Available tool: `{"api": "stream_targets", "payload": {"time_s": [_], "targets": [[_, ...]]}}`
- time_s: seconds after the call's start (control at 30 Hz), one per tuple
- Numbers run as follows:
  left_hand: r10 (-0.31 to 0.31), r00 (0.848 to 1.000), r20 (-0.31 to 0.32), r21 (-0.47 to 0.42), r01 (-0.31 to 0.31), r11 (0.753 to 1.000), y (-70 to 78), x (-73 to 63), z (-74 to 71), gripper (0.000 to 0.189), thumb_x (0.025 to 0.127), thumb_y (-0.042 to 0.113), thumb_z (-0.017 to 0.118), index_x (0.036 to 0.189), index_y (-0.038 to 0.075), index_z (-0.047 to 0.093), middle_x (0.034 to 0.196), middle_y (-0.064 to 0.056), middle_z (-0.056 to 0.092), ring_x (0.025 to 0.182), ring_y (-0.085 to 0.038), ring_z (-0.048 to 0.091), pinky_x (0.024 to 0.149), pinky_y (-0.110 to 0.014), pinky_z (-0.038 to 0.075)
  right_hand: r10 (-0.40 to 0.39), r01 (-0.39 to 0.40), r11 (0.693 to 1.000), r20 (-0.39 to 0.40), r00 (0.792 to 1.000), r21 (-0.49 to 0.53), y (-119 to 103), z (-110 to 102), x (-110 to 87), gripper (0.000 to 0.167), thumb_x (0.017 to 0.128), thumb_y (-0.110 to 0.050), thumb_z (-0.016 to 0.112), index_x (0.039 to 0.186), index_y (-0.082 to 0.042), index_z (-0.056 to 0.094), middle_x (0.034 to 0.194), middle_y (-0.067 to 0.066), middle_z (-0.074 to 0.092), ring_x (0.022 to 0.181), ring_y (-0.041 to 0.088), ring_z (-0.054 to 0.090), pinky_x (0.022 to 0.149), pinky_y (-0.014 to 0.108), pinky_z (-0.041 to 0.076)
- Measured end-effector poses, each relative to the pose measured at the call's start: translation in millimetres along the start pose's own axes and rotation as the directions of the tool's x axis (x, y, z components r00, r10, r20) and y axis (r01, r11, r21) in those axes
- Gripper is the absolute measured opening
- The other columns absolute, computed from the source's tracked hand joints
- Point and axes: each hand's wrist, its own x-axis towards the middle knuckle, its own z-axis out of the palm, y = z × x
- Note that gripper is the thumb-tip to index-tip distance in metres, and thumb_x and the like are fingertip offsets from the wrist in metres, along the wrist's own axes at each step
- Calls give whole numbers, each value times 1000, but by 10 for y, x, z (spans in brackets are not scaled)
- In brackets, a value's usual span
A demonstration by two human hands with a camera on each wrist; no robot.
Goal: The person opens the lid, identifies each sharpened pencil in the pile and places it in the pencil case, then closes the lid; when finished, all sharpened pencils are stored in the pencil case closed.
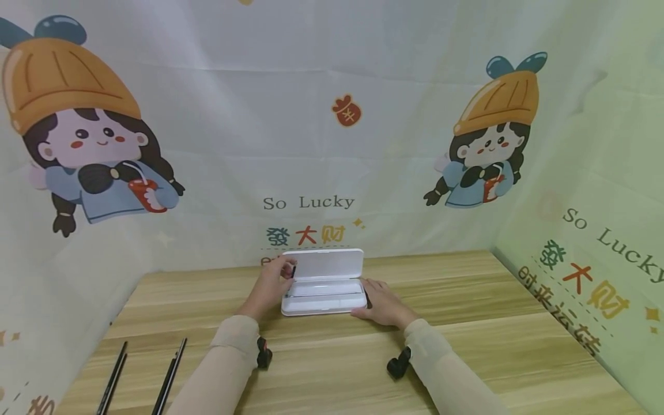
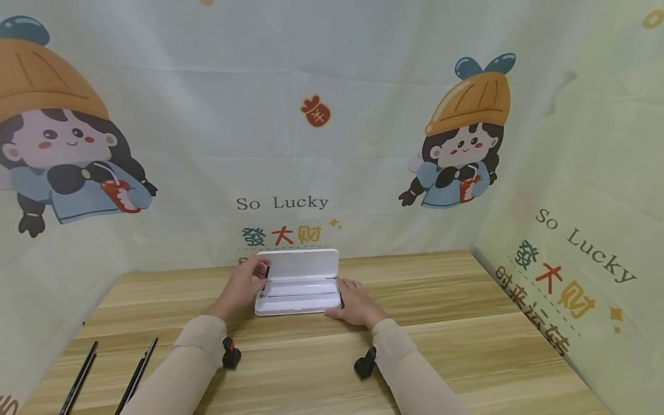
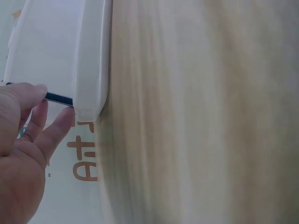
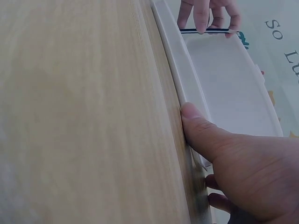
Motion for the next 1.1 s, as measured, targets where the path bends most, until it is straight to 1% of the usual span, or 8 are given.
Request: {"api": "stream_targets", "payload": {"time_s": [0.13, 0.37, 0.53, 0.7, 0.8, 0.87, 0.97, 1.1], "targets": [[-6, 1000, 8, -26, 6, 1000, 19, -15, -15, 40, 84, -12, 73, 120, -1, 61, 97, -11, 61, 92, -26, 63, 85, -41, 55, 16, -16, 1000, 9, 1000, 4, -15, -8, -2, 86, 94, -44, 72, 158, -4, 30, 157, 19, 38, 144, 42, 32, 110, 66, 33], [-65, 998, 22, -85, 67, 994, 16, -63, -76, 42, 87, -7, 74, 125, 2, 60, 105, -12, 60, 98, -27, 60, 90, -42, 54, 30, -30, 1000, 5, 1000, 4, -11, -2, 4, 87, 93, -45, 72, 158, -5, 31, 158, 18, 38, 145, 42, 32, 109, 67, 33], [-48, 999, 7, -86, 49, 995, -39, -112, -160, 39, 88, -5, 73, 125, 1, 60, 106, -13, 59, 99, -26, 61, 89, -41, 55, 23, -23, 1000, 2, 1000, 12, -21, 4, -2, 87, 93, -45, 72, 158, -4, 31, 157, 19, 39, 144, 43, 32, 110, 67, 33], [-16, 999, -35, -89, 13, 996, -71, -168, -326, 38, 87, -7, 72, 122, -4, 59, 107, -21, 61, 97, -32, 63, 89, -48, 56, 16, -16, 1000, -2, 1000, 8, -13, 9, 10, 87, 93, -44, 72, 158, -3, 31, 157, 20, 39, 144, 43, 32, 111, 65, 32], [-34, 998, -43, -72, 31, 997, -104, -229, -455, 39, 88, -6, 73, 124, -6, 58, 110, -25, 62, 99, -35, 64, 89, -52, 55, 16, -16, 1000, -3, 1000, 7, -23, 1, 0, 86, 93, -44, 73, 157, -3, 32, 156, 20, 40, 144, 43, 33, 110, 66, 33], [-58, 997, -46, -53, 55, 997, -140, -282, -543, 40, 89, -4, 72, 126, -6, 57, 111, -24, 62, 100, -34, 64, 90, -52, 55, 11, -11, 1000, -5, 1000, 8, -31, -5, -8, 86, 93, -43, 73, 157, -3, 32, 156, 20, 40, 143, 43, 33, 109, 67, 34], [-83, 995, -55, -22, 82, 996, -208, -377, -675, 39, 91, 0, 72, 127, -3, 57, 111, -20, 62, 101, -32, 63, 88, -49, 56, 2, -2, 1000, -12, 1000, 2, -32, -2, -6, 86, 92, -43, 73, 156, -2, 33, 155, 21, 41, 142, 44, 34, 108, 67, 35], [-85, 993, -78, 1, 85, 996, -293, -508, -846, 37, 93, 1, 71, 127, 0, 58, 108, -17, 62, 99, -30, 63, 84, -45, 58, -3, 3, 1000, -11, 1000, -10, -25, 9, 8, 86, 93, -43, 73, 157, -2, 33, 155, 20, 41, 143, 43, 34, 109, 65, 35]]}}
